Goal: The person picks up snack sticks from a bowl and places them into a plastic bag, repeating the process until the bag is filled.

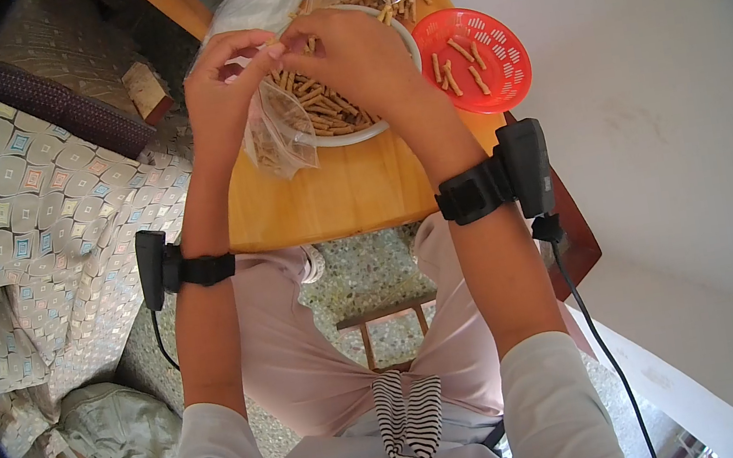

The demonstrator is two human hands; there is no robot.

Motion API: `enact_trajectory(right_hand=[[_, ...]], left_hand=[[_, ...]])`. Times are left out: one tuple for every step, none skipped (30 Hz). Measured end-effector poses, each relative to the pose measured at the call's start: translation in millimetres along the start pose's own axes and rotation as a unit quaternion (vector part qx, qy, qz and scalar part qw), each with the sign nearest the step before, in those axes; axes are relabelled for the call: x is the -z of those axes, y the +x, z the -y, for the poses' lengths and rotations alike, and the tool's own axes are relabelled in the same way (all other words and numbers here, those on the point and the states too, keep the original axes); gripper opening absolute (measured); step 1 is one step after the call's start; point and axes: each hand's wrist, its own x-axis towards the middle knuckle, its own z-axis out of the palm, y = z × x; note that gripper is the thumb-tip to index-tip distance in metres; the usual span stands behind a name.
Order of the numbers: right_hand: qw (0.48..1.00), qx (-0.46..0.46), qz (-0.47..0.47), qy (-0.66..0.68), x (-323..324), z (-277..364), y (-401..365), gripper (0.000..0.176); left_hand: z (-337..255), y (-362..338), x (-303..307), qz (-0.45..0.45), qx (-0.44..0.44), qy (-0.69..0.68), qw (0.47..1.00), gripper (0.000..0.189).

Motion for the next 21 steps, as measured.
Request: enact_trajectory(right_hand=[[0.999,-0.027,0.030,0.015,3,2,-1,0.030],[0.996,-0.054,0.060,0.030,5,4,-1,0.033],[0.996,-0.054,0.060,0.030,7,3,-3,0.033],[0.991,-0.064,0.112,0.030,10,3,-5,0.034],[0.983,-0.075,0.164,0.030,12,2,-6,0.034],[0.983,-0.075,0.164,0.030,13,-4,-6,0.034],[0.974,-0.070,0.215,0.028,12,-12,-5,0.034],[0.961,-0.064,0.266,0.027,9,-18,-5,0.033],[0.961,-0.064,0.266,0.027,7,-19,-7,0.033],[0.966,-0.050,0.248,0.047,4,-20,-9,0.030],[0.970,-0.036,0.230,0.065,2,-21,-11,0.027],[0.971,-0.036,0.229,0.065,4,-18,-10,0.027],[0.971,-0.058,0.222,0.070,5,-15,-8,0.029],[0.971,-0.079,0.215,0.075,6,-12,-7,0.031],[0.971,-0.080,0.215,0.075,4,-12,-6,0.031],[0.972,-0.058,0.210,0.087,2,-14,-5,0.030],[0.973,-0.036,0.205,0.099,1,-15,-4,0.030],[0.973,-0.036,0.205,0.099,1,-14,-4,0.030],[0.973,-0.035,0.202,0.106,0,-13,-4,0.029],[0.973,-0.034,0.199,0.113,0,-12,-4,0.029],[0.973,-0.034,0.200,0.113,0,-10,-4,0.029]], left_hand=[[1,1,1,0.000,0.000,0.000,1.000,0.019],[2,3,3,-0.008,0.018,-0.036,0.999,0.019],[2,3,6,-0.016,0.035,-0.071,0.997,0.019],[2,4,10,-0.016,0.035,-0.071,0.997,0.019],[2,4,17,0.024,0.092,-0.101,0.990,0.019],[1,5,23,0.064,0.148,-0.131,0.978,0.019],[-1,6,29,0.064,0.148,-0.131,0.978,0.019],[-3,6,35,0.150,0.152,-0.128,0.969,0.018],[-4,6,38,0.236,0.155,-0.123,0.951,0.017],[-4,4,39,0.236,0.155,-0.123,0.951,0.017],[-3,2,38,0.274,0.114,-0.089,0.951,0.017],[-1,0,38,0.310,0.073,-0.056,0.946,0.017],[1,0,37,0.310,0.073,-0.055,0.946,0.017],[3,0,36,0.285,0.032,0.005,0.958,0.017],[3,1,35,0.259,-0.009,0.066,0.964,0.017],[3,1,37,0.259,-0.008,0.065,0.964,0.017],[3,2,41,0.292,0.034,0.053,0.954,0.017],[2,3,46,0.323,0.075,0.042,0.942,0.017],[1,2,49,0.323,0.075,0.042,0.942,0.017],[0,0,52,0.333,0.087,0.037,0.938,0.017],[-3,-2,54,0.342,0.098,0.033,0.934,0.016]])
